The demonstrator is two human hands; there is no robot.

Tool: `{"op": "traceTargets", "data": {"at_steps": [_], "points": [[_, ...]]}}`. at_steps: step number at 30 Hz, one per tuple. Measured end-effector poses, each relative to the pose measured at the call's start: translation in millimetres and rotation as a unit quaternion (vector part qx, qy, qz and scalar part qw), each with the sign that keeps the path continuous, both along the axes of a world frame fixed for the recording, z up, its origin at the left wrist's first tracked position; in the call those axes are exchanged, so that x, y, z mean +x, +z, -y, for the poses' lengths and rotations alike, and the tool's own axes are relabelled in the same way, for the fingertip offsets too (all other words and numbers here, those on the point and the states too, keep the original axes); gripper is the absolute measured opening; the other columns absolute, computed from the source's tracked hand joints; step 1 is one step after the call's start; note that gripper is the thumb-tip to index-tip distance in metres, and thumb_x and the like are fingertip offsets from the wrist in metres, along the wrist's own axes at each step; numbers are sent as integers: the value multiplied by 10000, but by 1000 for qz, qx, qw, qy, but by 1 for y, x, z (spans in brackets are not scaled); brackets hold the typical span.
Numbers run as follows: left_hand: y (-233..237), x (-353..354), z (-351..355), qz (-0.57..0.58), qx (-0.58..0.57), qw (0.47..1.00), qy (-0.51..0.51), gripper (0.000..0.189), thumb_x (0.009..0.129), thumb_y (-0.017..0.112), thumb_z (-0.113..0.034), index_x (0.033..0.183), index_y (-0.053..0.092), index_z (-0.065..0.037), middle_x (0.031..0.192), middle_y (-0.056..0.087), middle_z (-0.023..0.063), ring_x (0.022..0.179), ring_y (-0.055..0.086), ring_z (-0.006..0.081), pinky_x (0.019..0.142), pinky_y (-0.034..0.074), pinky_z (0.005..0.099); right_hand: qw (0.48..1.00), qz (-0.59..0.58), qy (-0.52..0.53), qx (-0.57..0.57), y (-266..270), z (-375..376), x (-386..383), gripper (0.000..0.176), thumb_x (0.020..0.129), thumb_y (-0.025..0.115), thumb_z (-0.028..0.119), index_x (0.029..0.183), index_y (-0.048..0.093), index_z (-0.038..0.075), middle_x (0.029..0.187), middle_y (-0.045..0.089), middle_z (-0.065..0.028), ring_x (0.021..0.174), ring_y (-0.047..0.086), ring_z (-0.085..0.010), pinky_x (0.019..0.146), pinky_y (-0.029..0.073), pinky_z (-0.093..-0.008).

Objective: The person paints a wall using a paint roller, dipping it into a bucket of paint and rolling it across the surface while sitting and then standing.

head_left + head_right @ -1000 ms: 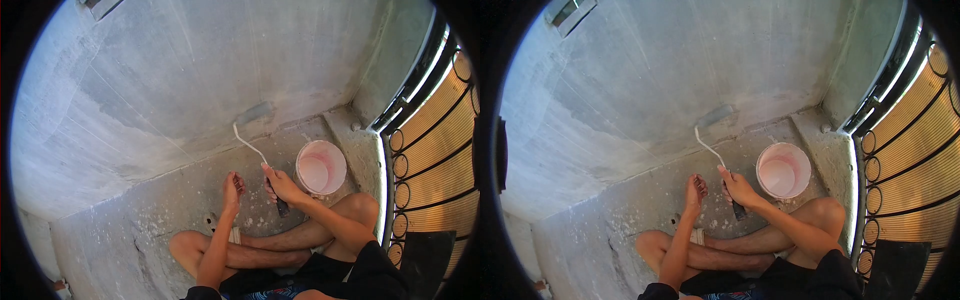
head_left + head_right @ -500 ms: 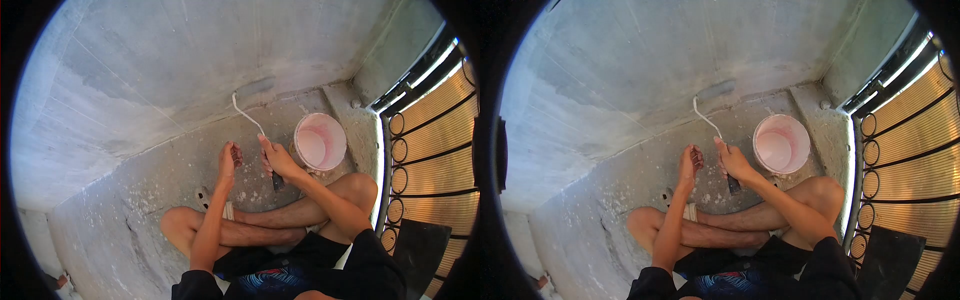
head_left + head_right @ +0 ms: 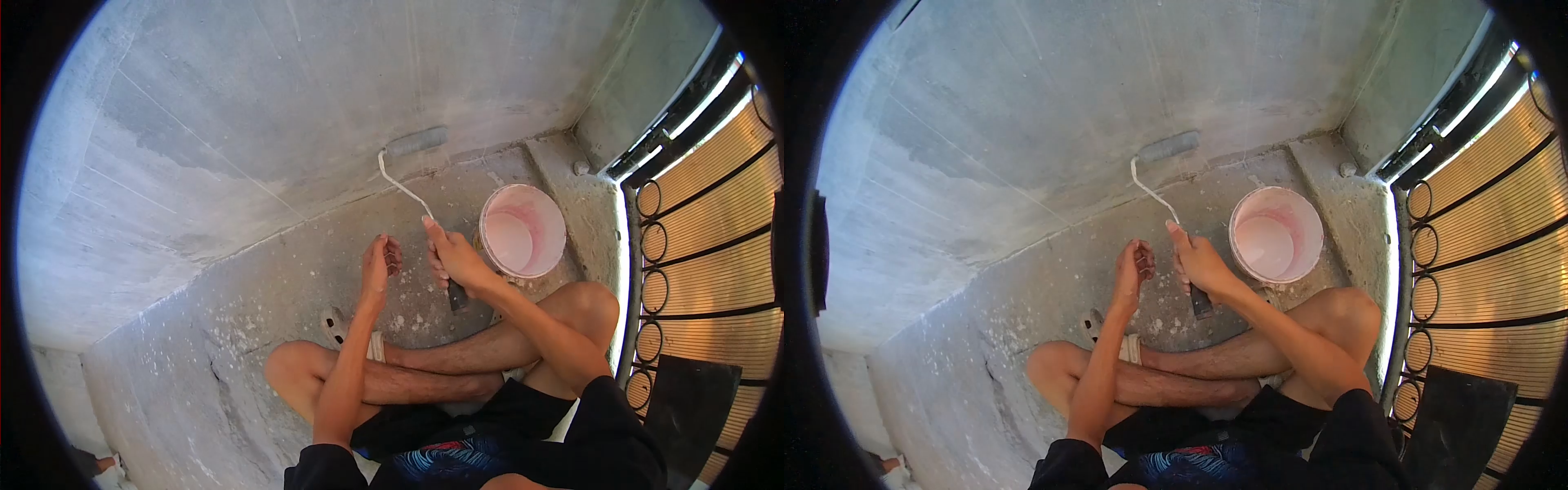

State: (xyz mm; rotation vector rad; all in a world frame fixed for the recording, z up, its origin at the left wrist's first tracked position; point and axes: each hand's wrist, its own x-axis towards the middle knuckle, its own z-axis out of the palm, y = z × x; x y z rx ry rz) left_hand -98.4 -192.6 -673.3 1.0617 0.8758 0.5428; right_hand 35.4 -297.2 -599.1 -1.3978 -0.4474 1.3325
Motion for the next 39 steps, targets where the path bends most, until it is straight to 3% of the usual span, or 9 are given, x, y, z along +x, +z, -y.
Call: {"op": "traceTargets", "data": {"at_steps": [2, 7, 11, 16, 19, 25, 31, 35, 39], "points": [[1, -3, 3, -11, -5, 1000, -3, 325, 988, 390, -380, 877, 536, -112, 699, 506, -22, 602, 482, 87, 556, 372, 239, 1000, -28, -3, -12, 13, 4, 0, 537, 945, 432, 582, 749, 409, 82, 518, 364, 17, 385, 374, -87, 363, 343, -259], [1, -6, -4, -3, -4, 1000, 2, 317, 988, 375, -373, 888, 525, -112, 700, 501, -17, 611, 477, 96, 567, 372, 248, 998, 41, 34, 26, 35, -1, -4, 541, 946, 437, 576, 743, 412, 75, 513, 360, 17, 378, 360, -91, 361, 333, -262], [3, -2, -5, -1, -4, 1000, 3, 316, 990, 369, -374, 889, 525, -117, 695, 495, -17, 612, 476, 99, 562, 366, 247, 998, 57, 5, 21, -5, -7, -11, 546, 943, 445, 576, 727, 412, 76, 513, 366, 14, 377, 360, -92, 359, 334, -264], [2, -1, -4, -2, -3, 1000, -17, 326, 986, 375, -389, 890, 525, -116, 694, 491, -18, 619, 482, 100, 562, 361, 244, 997, -41, -21, -69, -32, -9, -6, 548, 939, 450, 580, 709, 395, 86, 514, 380, 6, 380, 366, -100, 359, 344, -272], [3, -6, -4, 0, -15, 1000, 3, 333, 983, 382, -395, 894, 527, -109, 696, 496, -17, 622, 487, 100, 565, 366, 243, 999, 33, -12, -4, 1, -5, -15, 539, 941, 448, 576, 711, 393, 91, 515, 376, 8, 393, 372, -101, 366, 342, -274], [0, 2, -3, 13, -7, 1000, -2, 343, 990, 393, -392, 887, 562, -112, 705, 517, -28, 619, 498, 85, 565, 378, 235, 998, 56, -17, -25, -28, -5, -14, 539, 943, 442, 578, 722, 398, 88, 515, 367, 14, 380, 359, -94, 357, 339, -271], [-3, -2, 0, -18, 3, 1000, -15, 351, 989, 372, -395, 904, 544, -101, 706, 514, -16, 623, 499, 97, 569, 379, 246, 1000, 21, 11, 15, 17, -1, -7, 536, 941, 440, 583, 715, 400, 98, 519, 360, 18, 389, 364, -94, 364, 338, -265], [-1, 1, 1, -10, 15, 1000, -15, 352, 989, 372, -397, 904, 545, -104, 703, 510, -18, 623, 497, 95, 568, 379, 246, 998, 59, 19, 12, -5, -2, -7, 534, 939, 444, 585, 724, 399, 98, 518, 356, 21, 383, 358, -93, 361, 337, -260], [-5, 1, 2, -3, 11, 1000, -17, 346, 990, 394, -391, 885, 569, -111, 704, 516, -30, 615, 495, 79, 564, 379, 237, 1000, 3, -14, -10, 4, -2, -8, 560, 944, 432, 584, 670, 400, 97, 501, 366, 16, 374, 368, -98, 359, 340, -262]]}}
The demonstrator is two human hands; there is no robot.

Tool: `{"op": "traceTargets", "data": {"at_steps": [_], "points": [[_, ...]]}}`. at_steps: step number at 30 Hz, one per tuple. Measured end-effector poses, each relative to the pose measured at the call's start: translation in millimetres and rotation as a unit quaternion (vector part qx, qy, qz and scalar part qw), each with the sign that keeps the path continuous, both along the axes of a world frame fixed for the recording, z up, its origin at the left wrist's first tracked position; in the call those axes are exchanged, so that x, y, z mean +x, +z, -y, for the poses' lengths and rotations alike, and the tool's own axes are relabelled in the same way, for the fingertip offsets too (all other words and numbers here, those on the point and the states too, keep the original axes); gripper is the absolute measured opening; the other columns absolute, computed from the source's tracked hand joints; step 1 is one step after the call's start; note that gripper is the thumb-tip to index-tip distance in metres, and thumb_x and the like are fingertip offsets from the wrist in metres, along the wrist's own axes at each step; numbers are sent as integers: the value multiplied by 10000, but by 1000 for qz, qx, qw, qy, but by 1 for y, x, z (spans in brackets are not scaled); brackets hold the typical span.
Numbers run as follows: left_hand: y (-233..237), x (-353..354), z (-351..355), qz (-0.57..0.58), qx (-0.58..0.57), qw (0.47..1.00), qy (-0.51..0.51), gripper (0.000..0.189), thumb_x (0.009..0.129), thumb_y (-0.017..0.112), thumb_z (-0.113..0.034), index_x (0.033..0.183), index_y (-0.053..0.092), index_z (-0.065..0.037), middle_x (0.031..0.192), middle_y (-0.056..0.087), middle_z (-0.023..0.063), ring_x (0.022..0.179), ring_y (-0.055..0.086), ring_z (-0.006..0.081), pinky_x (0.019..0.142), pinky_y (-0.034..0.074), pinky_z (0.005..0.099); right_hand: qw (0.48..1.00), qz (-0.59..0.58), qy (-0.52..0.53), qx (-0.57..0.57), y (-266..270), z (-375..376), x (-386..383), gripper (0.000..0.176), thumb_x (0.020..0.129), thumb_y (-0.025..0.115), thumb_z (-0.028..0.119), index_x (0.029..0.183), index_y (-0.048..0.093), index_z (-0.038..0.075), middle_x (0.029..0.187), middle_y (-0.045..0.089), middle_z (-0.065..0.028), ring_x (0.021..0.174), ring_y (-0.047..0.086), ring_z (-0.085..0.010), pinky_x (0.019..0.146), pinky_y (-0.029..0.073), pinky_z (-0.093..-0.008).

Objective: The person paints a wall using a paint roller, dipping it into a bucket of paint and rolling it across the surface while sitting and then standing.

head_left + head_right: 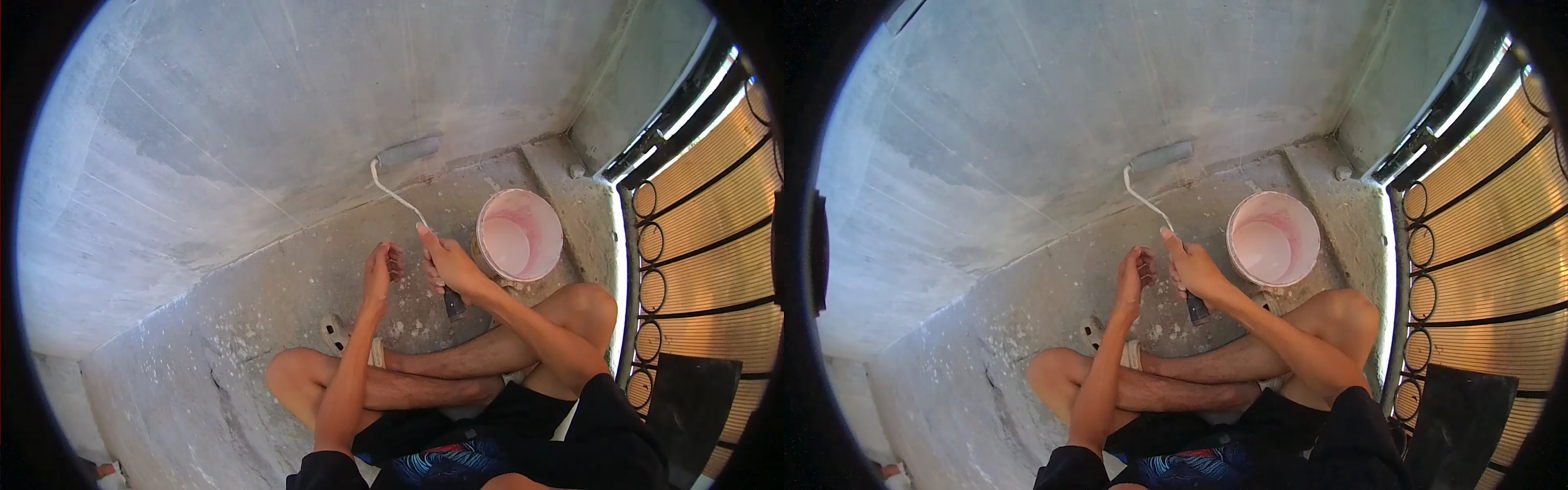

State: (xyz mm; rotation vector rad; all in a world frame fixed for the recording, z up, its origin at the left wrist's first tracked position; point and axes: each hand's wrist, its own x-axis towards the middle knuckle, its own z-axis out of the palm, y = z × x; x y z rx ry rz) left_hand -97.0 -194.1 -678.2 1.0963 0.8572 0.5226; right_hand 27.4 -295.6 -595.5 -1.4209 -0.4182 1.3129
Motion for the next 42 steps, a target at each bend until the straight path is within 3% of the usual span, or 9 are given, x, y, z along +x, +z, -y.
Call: {"op": "traceTargets", "data": {"at_steps": [7, 11, 16, 20, 26, 28, 34, 37, 42], "points": [[1, -1, -2, -9, 16, 1000, -1, 351, 986, 377, -401, 906, 550, -106, 717, 519, -18, 634, 500, 94, 573, 380, 245, 998, 67, 12, 16, -20, -1, -1, 546, 952, 422, 573, 707, 412, 85, 518, 377, 10, 379, 374, -101, 360, 345, -268], [1, -1, 1, -11, 0, 1000, 7, 353, 986, 390, -399, 897, 561, -103, 719, 523, -22, 627, 500, 84, 571, 385, 243, 999, 15, -1, -28, -15, -1, -5, 551, 957, 421, 563, 702, 426, 75, 511, 387, 5, 380, 390, -105, 360, 350, -272], [7, -2, -1, 1, -7, 999, 31, 349, 992, 396, -385, 897, 573, -100, 716, 526, -25, 614, 498, 78, 558, 386, 237, 993, 93, 41, 60, 20, -12, -26, 530, 962, 427, 543, 696, 421, 84, 513, 379, 12, 376, 371, -104, 358, 341, -271], [7, 0, -3, -5, -14, 999, 45, 346, 993, 390, -376, 909, 576, -97, 713, 521, -23, 620, 494, 79, 570, 381, 238, 993, 98, 34, 63, -16, -21, -33, 522, 970, 419, 530, 700, 428, 83, 512, 379, 12, 371, 374, -103, 353, 336, -270], [8, -1, -1, 9, -17, 1000, 21, 363, 997, 375, -380, 909, 577, -93, 715, 522, -19, 629, 488, 83, 582, 379, 243, 996, -71, -10, -48, -26, -19, -21, 516, 971, 422, 524, 707, 431, 80, 502, 391, 7, 364, 394, -105, 346, 335, -271], [6, -3, -3, 0, -16, 999, 33, 371, 998, 372, -386, 907, 577, -90, 715, 521, -20, 630, 488, 86, 583, 379, 244, 995, 92, -9, 44, -16, -15, -30, 526, 958, 434, 548, 706, 418, 87, 498, 387, 6, 364, 383, -108, 350, 337, -280], [7, 1, -5, 23, -18, 999, 21, 397, 1000, 362, -406, 907, 578, -86, 719, 520, -19, 633, 492, 88, 582, 381, 246, 998, 63, 14, -7, -38, -15, -27, 543, 952, 435, 564, 694, 419, 86, 493, 384, 9, 362, 384, -101, 345, 344, -271], [5, -1, 2, 23, -17, 1000, 12, 403, 1002, 354, -407, 910, 577, -85, 722, 524, -15, 632, 493, 88, 582, 380, 246, 1000, 3, -8, 14, -10, -13, -28, 553, 957, 432, 554, 656, 412, 91, 478, 373, 12, 361, 381, -98, 343, 343, -264], [6, -2, 0, 20, -7, 999, 24, 417, 1004, 344, -418, 913, 573, -81, 729, 526, -15, 629, 501, 88, 574, 389, 244, 993, 97, 8, 69, -10, -18, -25, 552, 964, 421, 547, 654, 408, 90, 492, 381, 12, 369, 389, -96, 343, 342, -260]]}}
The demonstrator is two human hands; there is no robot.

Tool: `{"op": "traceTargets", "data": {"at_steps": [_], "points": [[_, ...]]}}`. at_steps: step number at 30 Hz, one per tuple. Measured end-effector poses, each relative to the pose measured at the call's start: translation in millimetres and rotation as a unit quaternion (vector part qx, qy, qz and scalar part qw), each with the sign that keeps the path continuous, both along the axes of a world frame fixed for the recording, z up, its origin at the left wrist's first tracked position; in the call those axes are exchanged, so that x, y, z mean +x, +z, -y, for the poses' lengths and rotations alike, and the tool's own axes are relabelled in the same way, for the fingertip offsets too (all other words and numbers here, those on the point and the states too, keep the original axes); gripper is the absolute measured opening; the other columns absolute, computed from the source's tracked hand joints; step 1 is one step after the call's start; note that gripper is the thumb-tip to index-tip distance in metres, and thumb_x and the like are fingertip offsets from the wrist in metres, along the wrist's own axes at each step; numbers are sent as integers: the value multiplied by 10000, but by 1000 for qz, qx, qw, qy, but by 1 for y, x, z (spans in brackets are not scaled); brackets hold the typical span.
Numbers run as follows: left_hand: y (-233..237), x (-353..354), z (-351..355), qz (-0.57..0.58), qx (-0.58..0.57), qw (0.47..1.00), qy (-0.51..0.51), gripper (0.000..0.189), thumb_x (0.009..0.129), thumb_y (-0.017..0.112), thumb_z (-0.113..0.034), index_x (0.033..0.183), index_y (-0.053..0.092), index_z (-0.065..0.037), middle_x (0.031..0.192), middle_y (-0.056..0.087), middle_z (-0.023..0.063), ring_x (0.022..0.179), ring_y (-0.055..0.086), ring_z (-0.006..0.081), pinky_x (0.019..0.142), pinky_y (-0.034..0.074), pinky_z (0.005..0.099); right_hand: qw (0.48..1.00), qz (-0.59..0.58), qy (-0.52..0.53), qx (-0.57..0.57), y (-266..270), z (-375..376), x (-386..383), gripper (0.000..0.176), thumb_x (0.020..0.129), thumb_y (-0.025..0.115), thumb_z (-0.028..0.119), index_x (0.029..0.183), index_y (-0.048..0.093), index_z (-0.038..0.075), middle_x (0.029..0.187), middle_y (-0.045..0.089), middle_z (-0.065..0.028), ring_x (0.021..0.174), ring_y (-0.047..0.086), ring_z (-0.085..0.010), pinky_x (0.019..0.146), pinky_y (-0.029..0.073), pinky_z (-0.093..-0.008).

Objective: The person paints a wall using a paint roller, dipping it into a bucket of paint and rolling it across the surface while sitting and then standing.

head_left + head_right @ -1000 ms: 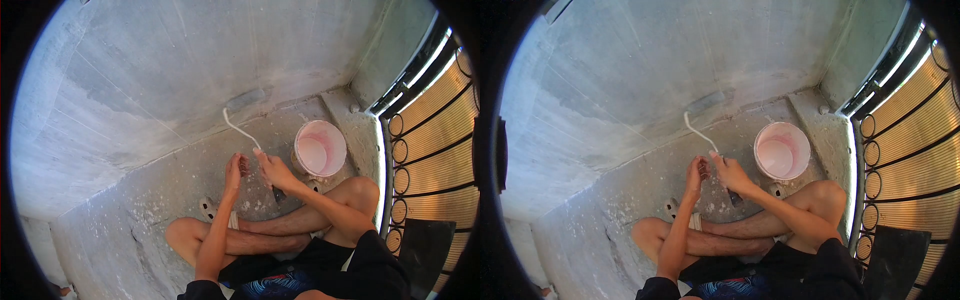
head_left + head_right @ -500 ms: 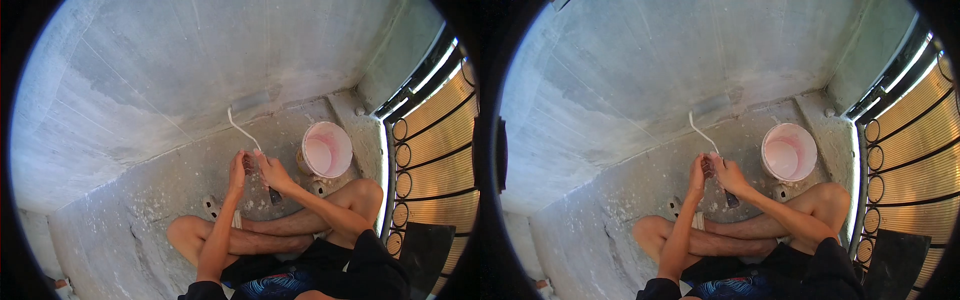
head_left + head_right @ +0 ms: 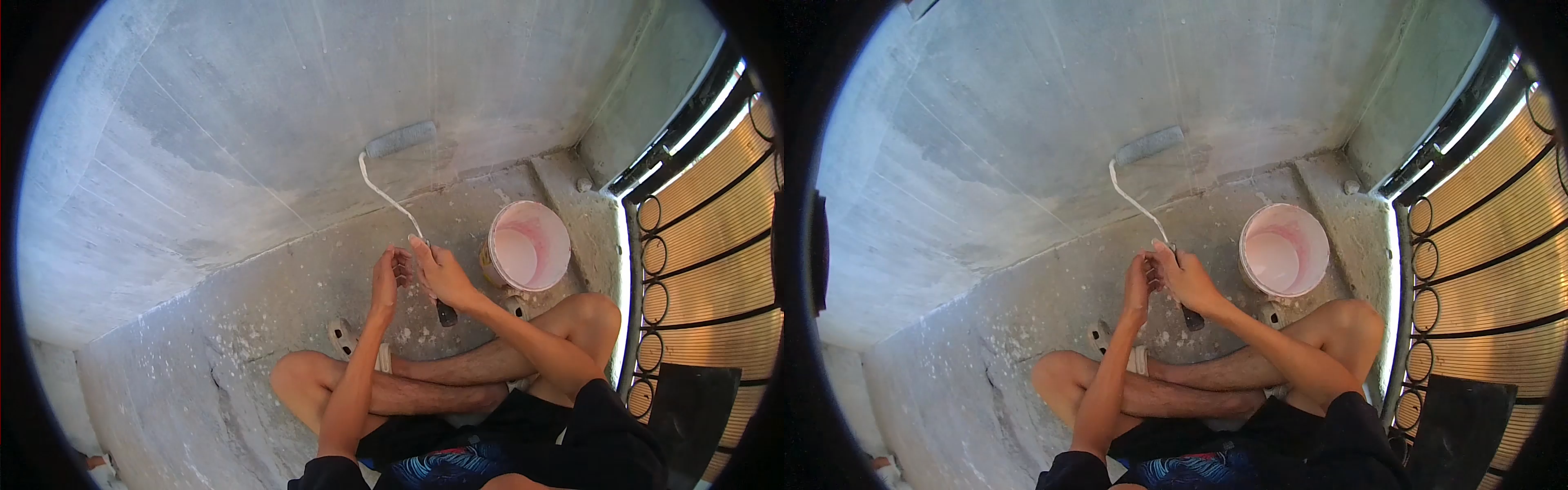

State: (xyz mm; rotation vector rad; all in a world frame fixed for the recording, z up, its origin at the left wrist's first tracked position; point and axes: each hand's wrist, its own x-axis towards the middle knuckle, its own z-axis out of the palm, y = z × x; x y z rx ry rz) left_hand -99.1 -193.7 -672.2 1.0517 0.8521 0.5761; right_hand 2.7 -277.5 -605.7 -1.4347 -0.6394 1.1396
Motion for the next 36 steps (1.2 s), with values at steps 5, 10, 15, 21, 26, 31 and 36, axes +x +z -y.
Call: {"op": "traceTargets", "data": {"at_steps": [5, 10, 15, 21, 26, 31, 36], "points": [[-2, 3, -3, 6, 0, 1000, -13, 415, 1007, 334, -413, 911, 572, -86, 723, 523, -18, 624, 504, 87, 571, 393, 244, 999, -28, -2, -30, 27, 2, 5, 547, 970, 410, 542, 670, 415, 84, 513, 401, 9, 378, 401, -93, 348, 345, -257], [0, -1, 0, 0, 13, 1000, -23, 410, 1007, 331, -409, 909, 571, -90, 715, 522, -17, 617, 500, 87, 567, 385, 242, 998, 47, 21, 33, 39, -10, 22, 531, 966, 418, 547, 694, 411, 91, 512, 400, 10, 382, 403, -90, 357, 337, -255], [-3, -2, -3, 2, 0, 1000, -14, 415, 1004, 330, -420, 906, 568, -95, 715, 526, -20, 632, 504, 86, 571, 376, 240, 999, -20, -4, -33, -19, 5, 6, 547, 953, 430, 566, 709, 434, 76, 502, 393, 13, 377, 398, -97, 354, 339, -269], [3, -3, -4, 10, -6, 1000, -20, 422, 1002, 330, -429, 895, 564, -95, 708, 517, -25, 635, 500, 85, 577, 377, 244, 989, -106, -70, -73, -15, 11, 8, 557, 931, 417, 619, 699, 368, 115, 479, 341, 21, 356, 355, -102, 339, 317, -271], [1, 1, -4, 22, -14, 999, -20, 423, 1001, 336, -433, 888, 564, -96, 703, 517, -25, 626, 500, 82, 576, 378, 239, 991, -109, -33, -67, -25, 15, 25, 562, 918, 433, 632, 698, 355, 120, 480, 322, 26, 357, 345, -99, 335, 303, -269], [0, 0, -2, 11, 0, 999, -33, 429, 999, 339, -444, 879, 564, -99, 694, 519, -28, 609, 498, 81, 565, 375, 237, 976, -184, -19, -116, -16, 13, 31, 600, 892, 446, 666, 667, 374, 115, 488, 322, 26, 366, 357, -103, 344, 319, -272], [-1, -3, -5, 17, 1, 1000, -12, 433, 995, 345, -458, 880, 569, -106, 689, 520, -33, 601, 499, 78, 554, 373, 236, 986, -131, -13, -100, -4, 23, 39, 563, 902, 464, 638, 701, 359, 123, 489, 306, 36, 365, 310, -88, 341, 288, -257]]}}
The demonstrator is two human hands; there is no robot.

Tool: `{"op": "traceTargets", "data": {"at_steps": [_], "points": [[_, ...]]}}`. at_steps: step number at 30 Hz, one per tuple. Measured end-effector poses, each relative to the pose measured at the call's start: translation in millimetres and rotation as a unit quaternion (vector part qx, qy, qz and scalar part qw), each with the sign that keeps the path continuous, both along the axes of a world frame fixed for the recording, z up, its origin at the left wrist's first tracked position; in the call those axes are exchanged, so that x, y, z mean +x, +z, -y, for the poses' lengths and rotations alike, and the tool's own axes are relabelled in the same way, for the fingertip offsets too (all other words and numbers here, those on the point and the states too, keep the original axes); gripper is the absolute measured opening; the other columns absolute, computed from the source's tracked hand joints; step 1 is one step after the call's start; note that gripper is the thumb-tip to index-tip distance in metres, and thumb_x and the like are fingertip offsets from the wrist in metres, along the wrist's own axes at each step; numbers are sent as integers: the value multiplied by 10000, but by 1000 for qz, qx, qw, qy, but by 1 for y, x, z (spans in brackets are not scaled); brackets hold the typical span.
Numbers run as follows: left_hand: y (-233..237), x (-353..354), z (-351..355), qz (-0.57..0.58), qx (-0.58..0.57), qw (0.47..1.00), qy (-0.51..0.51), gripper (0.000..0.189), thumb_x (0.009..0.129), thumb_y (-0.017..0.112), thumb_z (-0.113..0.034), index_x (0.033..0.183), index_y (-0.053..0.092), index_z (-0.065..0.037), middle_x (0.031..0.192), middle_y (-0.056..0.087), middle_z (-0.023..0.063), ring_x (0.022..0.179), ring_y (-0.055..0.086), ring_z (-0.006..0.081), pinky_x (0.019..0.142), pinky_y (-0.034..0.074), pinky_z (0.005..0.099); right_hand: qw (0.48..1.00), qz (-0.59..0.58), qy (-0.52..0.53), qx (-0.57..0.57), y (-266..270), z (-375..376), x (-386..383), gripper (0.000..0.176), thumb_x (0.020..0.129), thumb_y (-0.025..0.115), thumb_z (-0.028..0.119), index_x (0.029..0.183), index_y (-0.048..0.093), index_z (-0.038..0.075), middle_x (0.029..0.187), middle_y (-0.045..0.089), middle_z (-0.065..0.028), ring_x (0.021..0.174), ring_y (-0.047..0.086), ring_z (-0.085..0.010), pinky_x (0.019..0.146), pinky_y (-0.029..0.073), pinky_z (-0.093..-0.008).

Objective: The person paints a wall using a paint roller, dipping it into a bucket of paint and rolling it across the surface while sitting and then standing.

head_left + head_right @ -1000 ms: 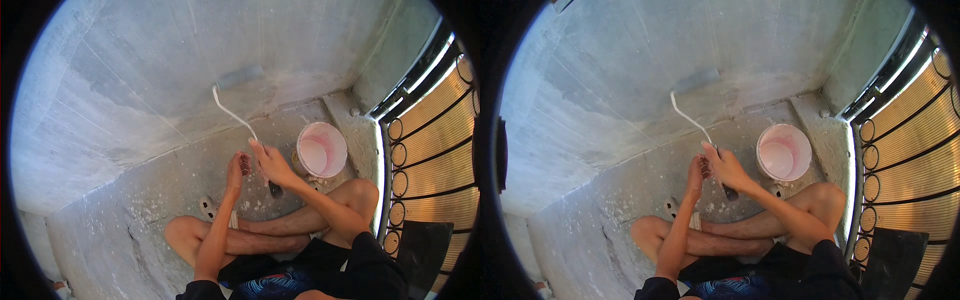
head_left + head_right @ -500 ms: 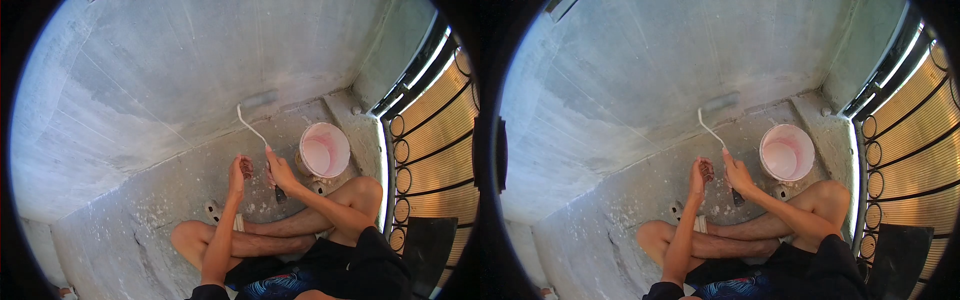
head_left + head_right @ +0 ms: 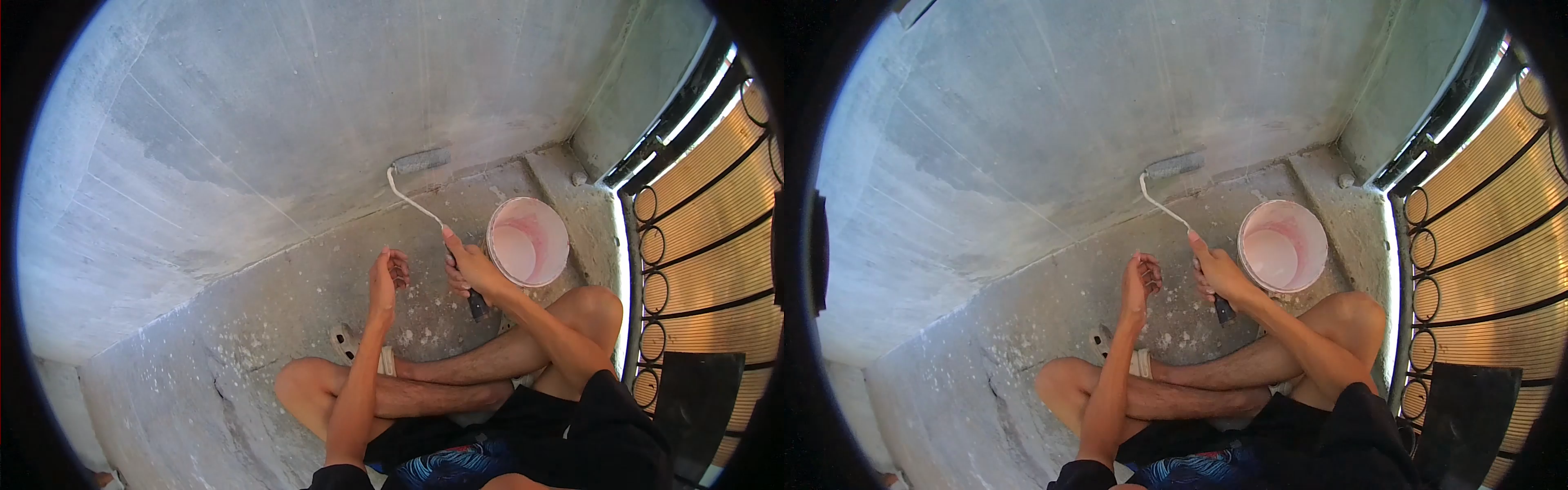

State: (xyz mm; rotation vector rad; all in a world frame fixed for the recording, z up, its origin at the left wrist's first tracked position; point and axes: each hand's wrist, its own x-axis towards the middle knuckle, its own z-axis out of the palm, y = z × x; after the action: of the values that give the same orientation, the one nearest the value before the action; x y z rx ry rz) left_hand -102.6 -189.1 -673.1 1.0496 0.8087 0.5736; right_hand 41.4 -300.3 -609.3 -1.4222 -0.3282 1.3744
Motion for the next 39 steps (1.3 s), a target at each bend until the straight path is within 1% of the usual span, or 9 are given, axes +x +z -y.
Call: {"op": "traceTargets", "data": {"at_steps": [4, 14, 17, 19, 22, 24, 28, 33, 39], "points": [[-1, 4, 0, -4, -7, 1000, -8, 430, 995, 347, -455, 885, 574, -107, 691, 522, -34, 605, 501, 76, 551, 370, 235, 999, 30, 16, -24, -7, 0, 1, 559, 904, 466, 634, 706, 360, 122, 489, 304, 40, 352, 301, -83, 332, 286, -256], [2, 0, 0, -14, 8, 1000, -8, 423, 997, 355, -449, 881, 579, -110, 690, 525, -28, 617, 507, 83, 558, 374, 239, 999, 28, -7, 18, 61, 14, 17, 544, 926, 450, 607, 702, 362, 119, 490, 295, 37, 353, 298, -90, 335, 284, -260], [2, 1, 4, -34, 25, 999, -26, 413, 996, 368, -443, 891, 580, -105, 691, 530, -24, 617, 511, 85, 561, 373, 240, 996, 82, 7, 34, 93, 28, 41, 580, 923, 453, 613, 684, 431, 85, 506, 369, 28, 394, 377, -86, 369, 329, -258], [5, 4, 11, -53, 47, 996, -45, 407, 996, 378, -440, 895, 581, -102, 695, 538, -21, 617, 513, 85, 563, 374, 241, 965, 260, 27, 3, 116, 47, 67, 579, 940, 460, 576, 708, 501, 47, 527, 432, 15, 432, 422, -80, 395, 341, -244], [8, 12, 27, -101, 116, 979, -132, 403, 980, 404, -451, 966, 574, -86, 773, 594, 1, 710, 560, 110, 605, 411, 256, 947, 318, 35, 31, 142, 82, 95, 519, 942, 523, 500, 735, 546, 24, 553, 472, 14, 462, 446, -70, 418, 349, -232], [7, 23, 44, -103, 116, 965, -210, 379, 972, 454, -421, 1034, 581, -69, 906, 643, 32, 825, 594, 127, 648, 451, 266, 938, 337, 22, 78, 136, 97, 115, 474, 934, 562, 452, 734, 548, 23, 564, 480, 13, 461, 445, -68, 421, 356, -234], [12, 59, 84, -93, 106, 965, -221, 433, 934, 541, -460, 1042, 567, -41, 892, 641, 38, 832, 590, 107, 624, 409, 215, 909, 392, -41, 136, 120, 105, 132, 389, 889, 666, 343, 730, 528, 16, 590, 481, 18, 485, 432, -58, 438, 351, -238], [15, 96, 104, -66, 61, 983, -163, 335, 887, 659, -310, 998, 563, -8, 869, 626, 51, 801, 587, 109, 601, 460, 246, 890, 442, -28, 111, 127, 110, 142, 403, 874, 682, 345, 730, 506, 12, 586, 461, 17, 513, 412, -53, 448, 324, -250], [10, 79, 66, -48, 103, 988, -101, 138, 856, 613, -145, 885, 565, -19, 826, 605, 36, 744, 579, 100, 568, 503, 253, 886, 454, 71, 68, 129, 105, 137, 401, 876, 677, 336, 740, 527, -9, 547, 446, -16, 507, 419, -77, 455, 329, -284]]}}
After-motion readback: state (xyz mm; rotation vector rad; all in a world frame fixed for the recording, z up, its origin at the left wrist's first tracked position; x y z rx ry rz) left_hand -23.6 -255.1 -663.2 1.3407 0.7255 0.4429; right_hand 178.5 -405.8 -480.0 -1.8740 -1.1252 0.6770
